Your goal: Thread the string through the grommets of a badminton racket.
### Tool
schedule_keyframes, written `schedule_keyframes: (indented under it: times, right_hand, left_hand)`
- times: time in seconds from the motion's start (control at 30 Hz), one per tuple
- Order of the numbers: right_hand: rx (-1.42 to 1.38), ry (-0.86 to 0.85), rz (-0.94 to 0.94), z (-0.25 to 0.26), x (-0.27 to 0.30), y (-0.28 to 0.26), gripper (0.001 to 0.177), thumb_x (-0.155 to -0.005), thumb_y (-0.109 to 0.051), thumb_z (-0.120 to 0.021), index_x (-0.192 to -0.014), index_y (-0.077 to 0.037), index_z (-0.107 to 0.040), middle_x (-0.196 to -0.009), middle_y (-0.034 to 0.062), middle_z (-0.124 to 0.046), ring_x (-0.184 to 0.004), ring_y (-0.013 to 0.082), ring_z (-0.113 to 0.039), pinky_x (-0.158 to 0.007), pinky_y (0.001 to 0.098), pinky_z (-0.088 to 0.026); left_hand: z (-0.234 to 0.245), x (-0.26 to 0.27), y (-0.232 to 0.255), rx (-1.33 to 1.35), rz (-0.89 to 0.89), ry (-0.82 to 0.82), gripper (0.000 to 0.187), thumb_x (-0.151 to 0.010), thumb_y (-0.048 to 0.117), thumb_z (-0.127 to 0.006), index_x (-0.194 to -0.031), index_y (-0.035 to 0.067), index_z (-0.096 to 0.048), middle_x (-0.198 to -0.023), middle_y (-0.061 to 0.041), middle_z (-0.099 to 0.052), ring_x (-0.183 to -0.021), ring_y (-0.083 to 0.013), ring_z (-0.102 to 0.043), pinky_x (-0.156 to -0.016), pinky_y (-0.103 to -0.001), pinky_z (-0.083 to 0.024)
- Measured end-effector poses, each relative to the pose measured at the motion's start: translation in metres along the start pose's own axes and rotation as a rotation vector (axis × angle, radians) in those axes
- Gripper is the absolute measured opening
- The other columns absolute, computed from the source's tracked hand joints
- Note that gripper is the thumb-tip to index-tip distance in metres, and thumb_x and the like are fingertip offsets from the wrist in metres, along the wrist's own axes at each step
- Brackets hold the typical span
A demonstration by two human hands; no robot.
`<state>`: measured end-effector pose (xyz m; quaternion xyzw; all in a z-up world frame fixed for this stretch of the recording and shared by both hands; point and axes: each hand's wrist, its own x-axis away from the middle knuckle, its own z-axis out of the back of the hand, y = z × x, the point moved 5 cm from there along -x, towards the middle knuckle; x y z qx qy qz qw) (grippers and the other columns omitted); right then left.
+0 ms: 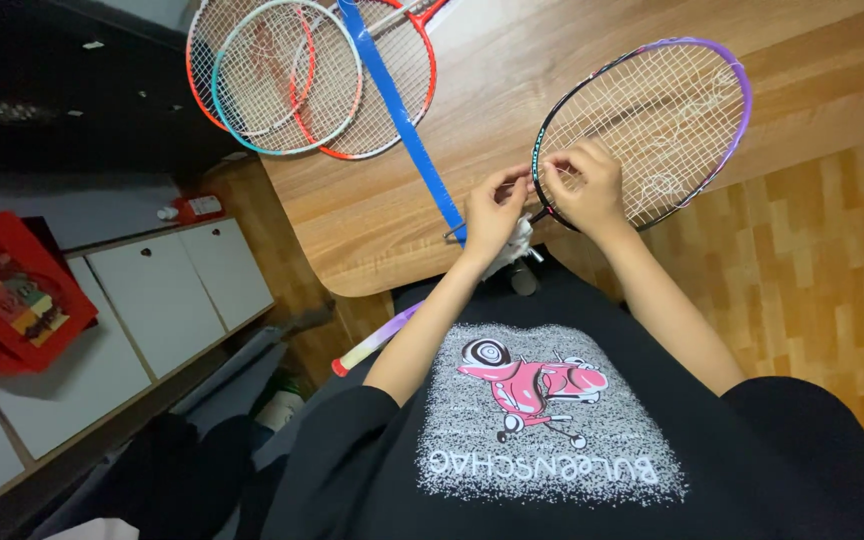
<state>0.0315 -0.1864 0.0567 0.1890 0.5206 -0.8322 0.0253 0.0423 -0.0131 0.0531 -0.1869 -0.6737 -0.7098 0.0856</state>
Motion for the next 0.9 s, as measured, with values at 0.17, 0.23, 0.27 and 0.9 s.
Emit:
schedule_keyframes:
  times: [0.17,0.23,0.27,0.9]
  right_hand:
    - [0.005,-0.011,0.018,0.004,-0.005,-0.012,0.006,-0.094,-0.004,-0.081,-0.092,-0.008,-0.077,-0.08,0.0095,-0.067,-0.075,0.0321,-0.062,-0.073,0.0416,-0.052]
    - [0.006,-0.028,0.015,0.003,-0.005,-0.011,0.005,-0.095,-0.007,-0.081,-0.093,-0.008,-0.077,-0.081,0.0099,-0.066,-0.075,0.0328,-0.062,-0.072,0.0425,-0.051]
    - [0.007,-0.026,0.015,0.001,-0.002,-0.005,0.005,-0.095,-0.007,-0.081,-0.093,-0.008,-0.077,-0.081,0.0099,-0.066,-0.075,0.0328,-0.062,-0.072,0.0425,-0.051]
    - [0.253,0.036,0.017,0.018,0.008,-0.046,0.009,-0.095,-0.002,-0.079,-0.099,-0.005,-0.072,-0.098,0.0111,-0.066,-0.09,0.0317,-0.066,-0.08,0.0426,-0.054]
  left_hand:
    - [0.001,-0.003,-0.004,-0.03,0.008,0.009,0.021,-0.095,0.003,-0.065,-0.113,0.005,-0.077,-0.104,-0.02,-0.076,-0.091,-0.0241,-0.076,-0.075,-0.03,-0.064]
    - [0.0,-0.007,-0.012,-0.01,0.01,0.009,0.022,-0.096,0.004,-0.064,-0.115,0.004,-0.076,-0.104,-0.02,-0.076,-0.09,-0.0234,-0.076,-0.075,-0.03,-0.064]
    - [-0.001,-0.007,-0.014,-0.01,0.01,0.008,0.022,-0.096,0.004,-0.064,-0.115,0.004,-0.076,-0.104,-0.02,-0.076,-0.09,-0.0234,-0.076,-0.075,-0.03,-0.064]
    - [0.119,-0.062,-0.043,0.886,0.229,0.198,0.012,-0.095,-0.01,-0.051,-0.098,0.001,-0.054,-0.104,-0.017,-0.061,-0.097,-0.0323,-0.064,-0.083,-0.043,-0.06]
